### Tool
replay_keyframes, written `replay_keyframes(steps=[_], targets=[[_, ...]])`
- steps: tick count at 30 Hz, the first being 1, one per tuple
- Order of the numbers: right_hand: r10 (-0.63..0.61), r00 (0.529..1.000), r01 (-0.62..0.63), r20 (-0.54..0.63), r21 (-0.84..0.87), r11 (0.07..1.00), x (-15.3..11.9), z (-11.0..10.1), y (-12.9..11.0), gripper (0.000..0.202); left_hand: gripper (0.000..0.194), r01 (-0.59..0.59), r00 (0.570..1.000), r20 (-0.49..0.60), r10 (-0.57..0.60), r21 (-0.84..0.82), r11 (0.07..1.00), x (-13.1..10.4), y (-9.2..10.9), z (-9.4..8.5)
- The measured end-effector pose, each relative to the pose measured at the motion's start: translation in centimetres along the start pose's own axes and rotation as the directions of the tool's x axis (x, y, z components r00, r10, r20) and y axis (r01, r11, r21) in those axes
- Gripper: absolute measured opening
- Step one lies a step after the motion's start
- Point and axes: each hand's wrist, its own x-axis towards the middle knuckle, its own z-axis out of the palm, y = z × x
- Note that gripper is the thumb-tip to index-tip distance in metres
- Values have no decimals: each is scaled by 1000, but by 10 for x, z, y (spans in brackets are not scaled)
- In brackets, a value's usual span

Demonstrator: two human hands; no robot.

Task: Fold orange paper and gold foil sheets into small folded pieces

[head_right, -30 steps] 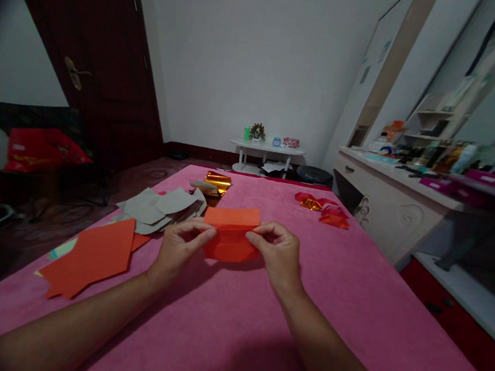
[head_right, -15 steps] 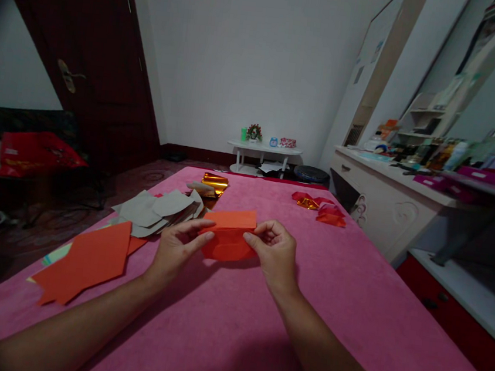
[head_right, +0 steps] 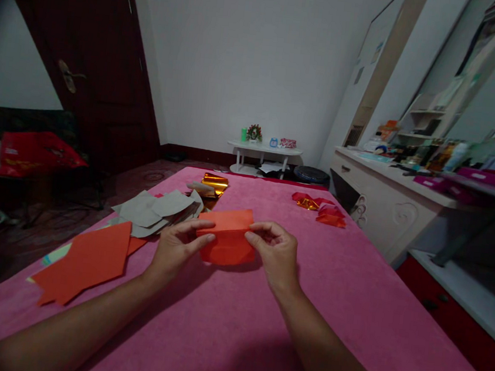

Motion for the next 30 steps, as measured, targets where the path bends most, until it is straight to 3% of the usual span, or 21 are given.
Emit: replay_keyframes(steps=[3,9,17,22,27,30], targets=[[-16,999,18,38,-33,999,1,-2,-2,21,27,-48,999,12,48,67,997,2,0,-2],[-88,990,105,112,-158,982,1,-3,-7,27,17,-248,969,50,243,241,938,6,3,-6],[-226,960,266,166,-286,921,2,-2,-9,13,7,-335,942,56,332,242,911,8,6,-6],[-226,954,280,199,-308,909,3,-1,-11,4,2,-256,967,40,253,170,952,9,9,-4],[-200,936,296,290,-337,894,-1,4,-12,8,11,-8,995,97,-1,86,996,2,12,4],[-160,920,302,359,-386,872,-6,9,-13,11,9,-22,994,111,9,116,993,-4,15,9]])
